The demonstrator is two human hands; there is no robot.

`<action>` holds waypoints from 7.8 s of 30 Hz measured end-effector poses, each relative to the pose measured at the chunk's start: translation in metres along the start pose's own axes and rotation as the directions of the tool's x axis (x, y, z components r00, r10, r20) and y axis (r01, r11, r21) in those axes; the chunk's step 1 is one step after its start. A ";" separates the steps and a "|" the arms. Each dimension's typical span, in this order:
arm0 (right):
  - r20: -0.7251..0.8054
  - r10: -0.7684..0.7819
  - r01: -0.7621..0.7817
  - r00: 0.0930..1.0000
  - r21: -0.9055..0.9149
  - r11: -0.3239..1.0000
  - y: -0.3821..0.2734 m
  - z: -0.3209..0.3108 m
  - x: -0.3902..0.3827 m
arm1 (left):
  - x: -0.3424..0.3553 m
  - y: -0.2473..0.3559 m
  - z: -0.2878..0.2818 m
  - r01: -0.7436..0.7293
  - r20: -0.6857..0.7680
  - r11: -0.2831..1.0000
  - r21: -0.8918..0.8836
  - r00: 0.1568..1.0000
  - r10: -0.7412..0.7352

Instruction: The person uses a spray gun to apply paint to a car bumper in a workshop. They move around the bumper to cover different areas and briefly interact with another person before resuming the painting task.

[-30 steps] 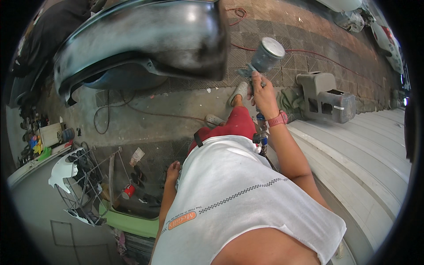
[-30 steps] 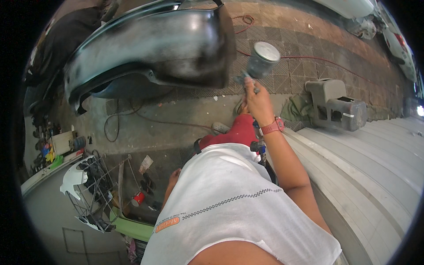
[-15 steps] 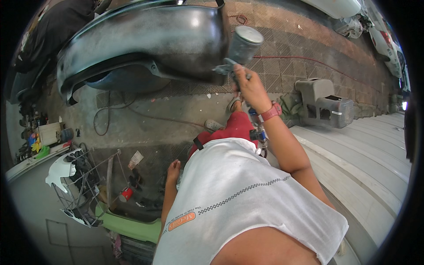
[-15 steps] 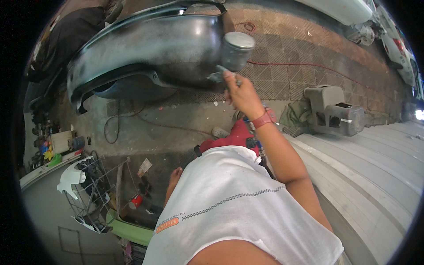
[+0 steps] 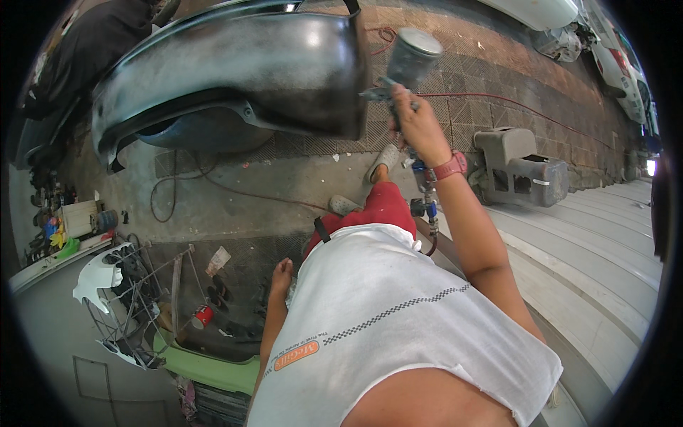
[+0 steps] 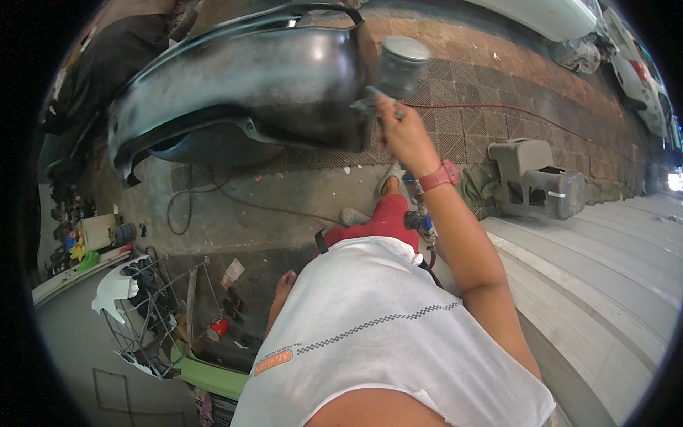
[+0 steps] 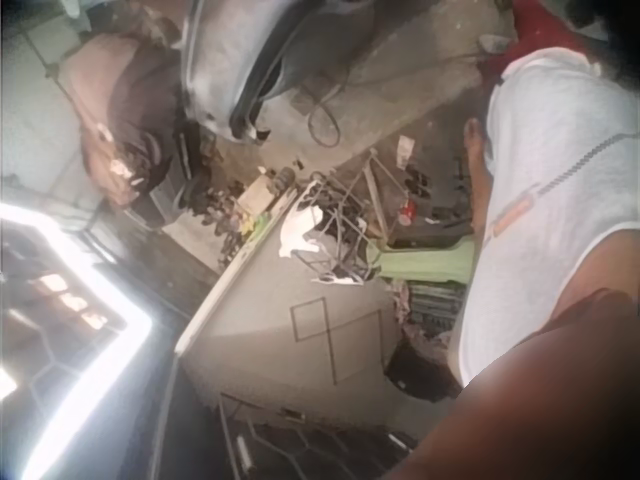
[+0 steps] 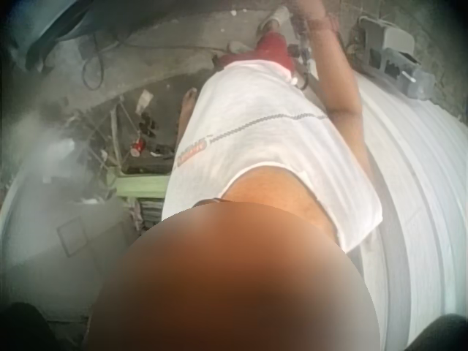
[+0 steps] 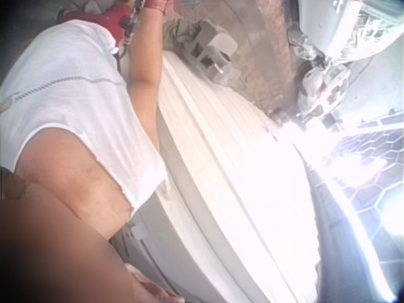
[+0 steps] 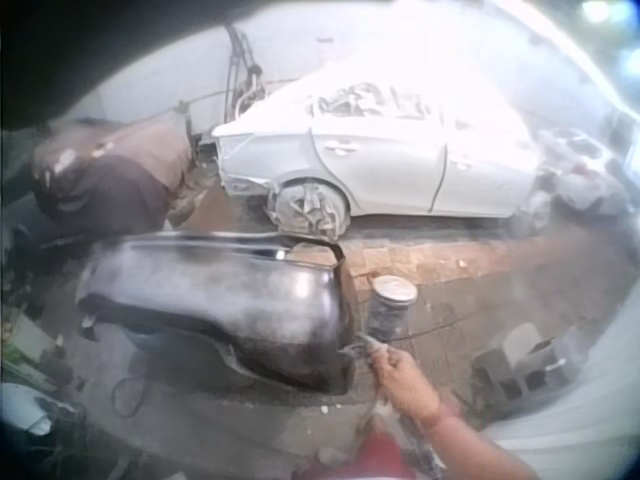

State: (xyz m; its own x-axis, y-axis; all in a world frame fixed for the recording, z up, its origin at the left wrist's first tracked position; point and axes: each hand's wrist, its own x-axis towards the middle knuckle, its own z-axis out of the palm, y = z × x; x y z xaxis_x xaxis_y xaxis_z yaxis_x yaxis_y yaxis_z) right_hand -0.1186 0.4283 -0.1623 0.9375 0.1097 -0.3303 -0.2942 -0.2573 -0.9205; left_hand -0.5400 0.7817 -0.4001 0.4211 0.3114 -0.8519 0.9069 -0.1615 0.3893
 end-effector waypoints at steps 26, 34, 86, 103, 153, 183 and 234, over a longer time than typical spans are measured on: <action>-0.214 -0.014 -0.006 0.977 -0.095 0.995 -0.007 -0.063 0.074 | -0.016 0.001 -0.001 0.087 0.020 0.995 0.039 0.996 -0.088; 0.132 -0.129 0.111 0.983 0.134 0.985 -0.050 -0.021 0.063 | -0.018 0.038 -0.011 -0.066 -0.050 0.996 0.052 0.996 0.069; 0.094 0.075 -0.057 0.993 -0.184 0.981 0.239 -0.136 0.111 | 0.004 0.256 0.031 -0.090 -0.024 0.933 0.348 0.994 0.104; 0.034 0.109 -0.104 0.993 -0.125 0.987 0.218 -0.140 0.176 | 0.016 0.274 0.060 -0.025 0.010 0.838 0.545 1.000 0.024; 0.033 -0.187 0.182 0.982 0.116 0.977 -0.264 0.419 0.227 | 0.127 -0.067 -0.311 0.232 -0.151 0.907 -0.352 0.942 -0.299; 0.041 -0.202 0.205 0.979 -0.113 0.972 -0.403 0.975 0.262 | 0.318 -0.227 -0.798 0.010 -0.228 0.712 -0.702 0.944 -0.237; -0.842 0.028 -0.215 0.539 -0.106 0.971 -0.195 0.352 0.134 | 0.295 -0.113 -0.770 -0.108 0.064 0.894 0.436 0.994 0.089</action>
State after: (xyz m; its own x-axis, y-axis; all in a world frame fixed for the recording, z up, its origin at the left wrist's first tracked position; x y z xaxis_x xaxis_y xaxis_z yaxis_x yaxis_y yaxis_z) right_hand -0.0008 0.8316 -0.1004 0.6540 -0.7560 -0.0280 -0.4678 -0.3751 -0.8003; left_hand -0.5061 1.6131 -0.4256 0.4987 0.2354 -0.8342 0.7576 -0.5860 0.2875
